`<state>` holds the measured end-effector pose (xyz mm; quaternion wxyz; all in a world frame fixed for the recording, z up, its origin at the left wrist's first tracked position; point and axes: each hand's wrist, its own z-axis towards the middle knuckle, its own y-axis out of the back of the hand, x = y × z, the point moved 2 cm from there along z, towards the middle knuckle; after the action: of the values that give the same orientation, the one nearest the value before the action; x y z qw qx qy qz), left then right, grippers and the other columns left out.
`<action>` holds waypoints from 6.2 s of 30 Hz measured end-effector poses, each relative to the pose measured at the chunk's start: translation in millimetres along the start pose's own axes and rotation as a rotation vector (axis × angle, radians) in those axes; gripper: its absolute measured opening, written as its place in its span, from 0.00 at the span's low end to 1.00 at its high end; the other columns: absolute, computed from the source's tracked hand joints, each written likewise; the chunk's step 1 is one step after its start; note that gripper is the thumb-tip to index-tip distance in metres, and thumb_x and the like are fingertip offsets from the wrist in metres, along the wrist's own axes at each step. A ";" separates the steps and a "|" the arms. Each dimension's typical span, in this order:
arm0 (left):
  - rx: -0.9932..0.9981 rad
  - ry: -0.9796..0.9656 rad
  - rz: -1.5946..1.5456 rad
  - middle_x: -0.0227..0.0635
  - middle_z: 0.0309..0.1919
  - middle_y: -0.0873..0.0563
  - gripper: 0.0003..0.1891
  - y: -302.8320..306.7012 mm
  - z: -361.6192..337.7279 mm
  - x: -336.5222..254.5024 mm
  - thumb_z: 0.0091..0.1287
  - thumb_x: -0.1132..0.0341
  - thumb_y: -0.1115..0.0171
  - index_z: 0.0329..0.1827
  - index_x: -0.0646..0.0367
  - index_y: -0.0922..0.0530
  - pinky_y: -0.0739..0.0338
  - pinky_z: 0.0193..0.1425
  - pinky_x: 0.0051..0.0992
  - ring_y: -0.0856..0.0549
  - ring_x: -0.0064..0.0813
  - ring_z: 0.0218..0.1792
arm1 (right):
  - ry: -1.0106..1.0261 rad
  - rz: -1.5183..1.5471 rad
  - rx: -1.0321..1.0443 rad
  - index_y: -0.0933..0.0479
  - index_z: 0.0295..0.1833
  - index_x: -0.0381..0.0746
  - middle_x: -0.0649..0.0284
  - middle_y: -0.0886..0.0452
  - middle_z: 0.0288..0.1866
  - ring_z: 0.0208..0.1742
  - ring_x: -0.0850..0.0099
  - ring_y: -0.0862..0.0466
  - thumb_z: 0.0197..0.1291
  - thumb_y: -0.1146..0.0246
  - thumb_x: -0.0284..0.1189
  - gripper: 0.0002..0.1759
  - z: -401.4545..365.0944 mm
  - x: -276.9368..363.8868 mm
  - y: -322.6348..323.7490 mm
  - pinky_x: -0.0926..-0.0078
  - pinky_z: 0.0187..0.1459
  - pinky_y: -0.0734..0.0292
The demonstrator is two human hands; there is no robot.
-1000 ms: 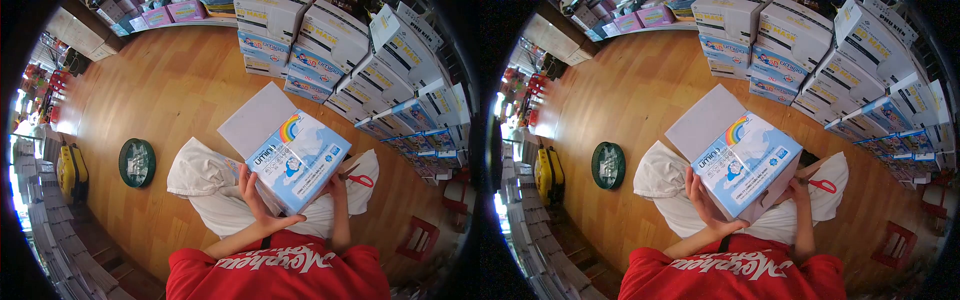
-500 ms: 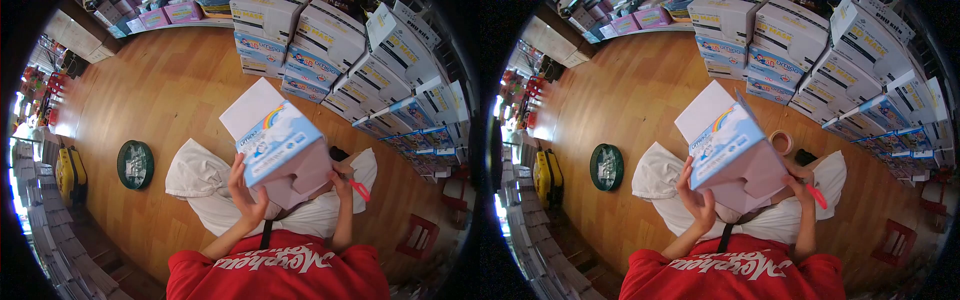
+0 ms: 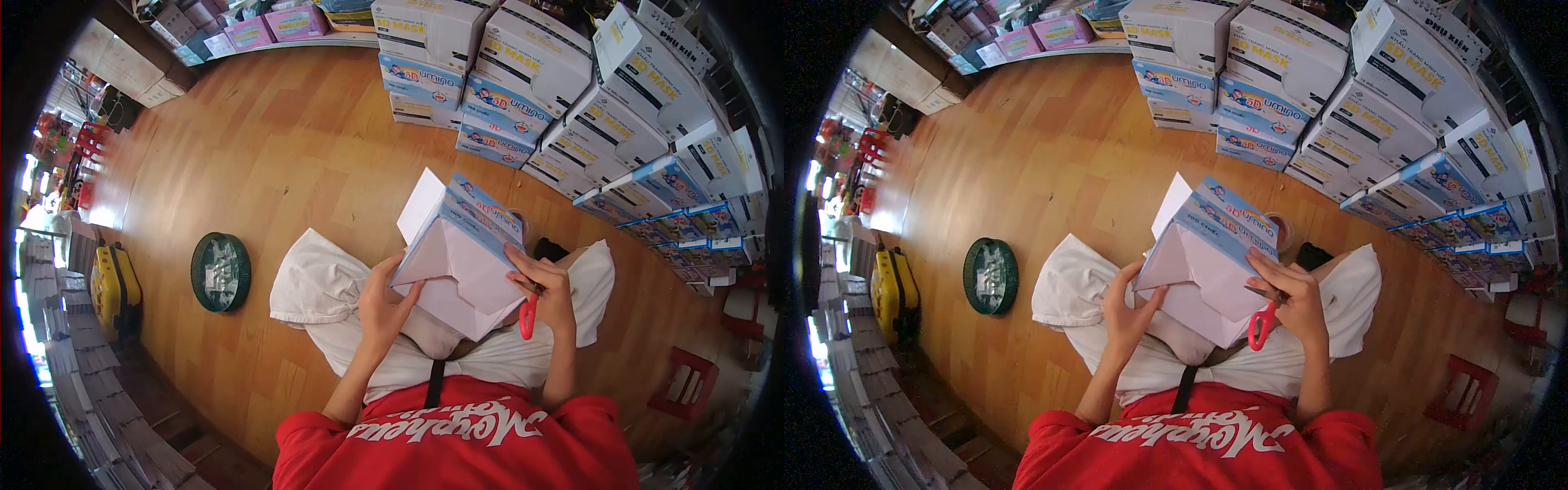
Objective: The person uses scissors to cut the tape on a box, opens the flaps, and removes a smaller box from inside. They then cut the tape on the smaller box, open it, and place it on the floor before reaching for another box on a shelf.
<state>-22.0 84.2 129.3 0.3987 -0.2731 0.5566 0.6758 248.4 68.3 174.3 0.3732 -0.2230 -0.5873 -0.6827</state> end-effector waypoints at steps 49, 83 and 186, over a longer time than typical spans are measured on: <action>0.196 0.207 0.541 0.62 0.35 0.18 0.47 -44.5 46.6 6.4 0.62 0.51 0.35 0.66 0.87 0.46 0.17 0.32 0.36 0.14 0.50 0.31 | -0.493 -0.020 -0.221 0.31 0.67 0.34 0.47 0.17 0.43 0.35 0.60 0.17 0.65 0.40 0.36 0.28 -5.6 -36.7 -73.4 0.70 0.39 0.23; 0.417 0.283 0.188 0.64 0.23 0.19 0.34 0.0 81.7 4.2 0.66 0.44 0.40 0.33 0.79 0.29 0.23 0.34 0.46 0.15 0.60 0.30 | -0.279 0.312 -0.110 0.31 0.68 0.35 0.47 0.16 0.39 0.36 0.76 0.20 0.60 0.34 0.30 0.30 2.3 -32.5 -47.9 0.76 0.45 0.25; -0.456 0.686 -0.859 0.46 0.57 0.27 0.35 105.4 174.2 360.5 0.66 0.55 0.34 0.68 0.63 0.41 0.23 0.55 0.28 0.21 0.36 0.54 | -0.668 1.054 -0.049 0.28 0.54 0.34 0.44 0.16 0.43 0.09 0.89 0.46 0.72 0.49 0.34 0.16 -40.0 -119.0 -40.7 0.88 0.17 0.42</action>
<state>-290.0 331.3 -67.1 0.3652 -0.7552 0.3342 0.4296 296.4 60.4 51.7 0.4508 -0.6930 -0.4674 -0.3132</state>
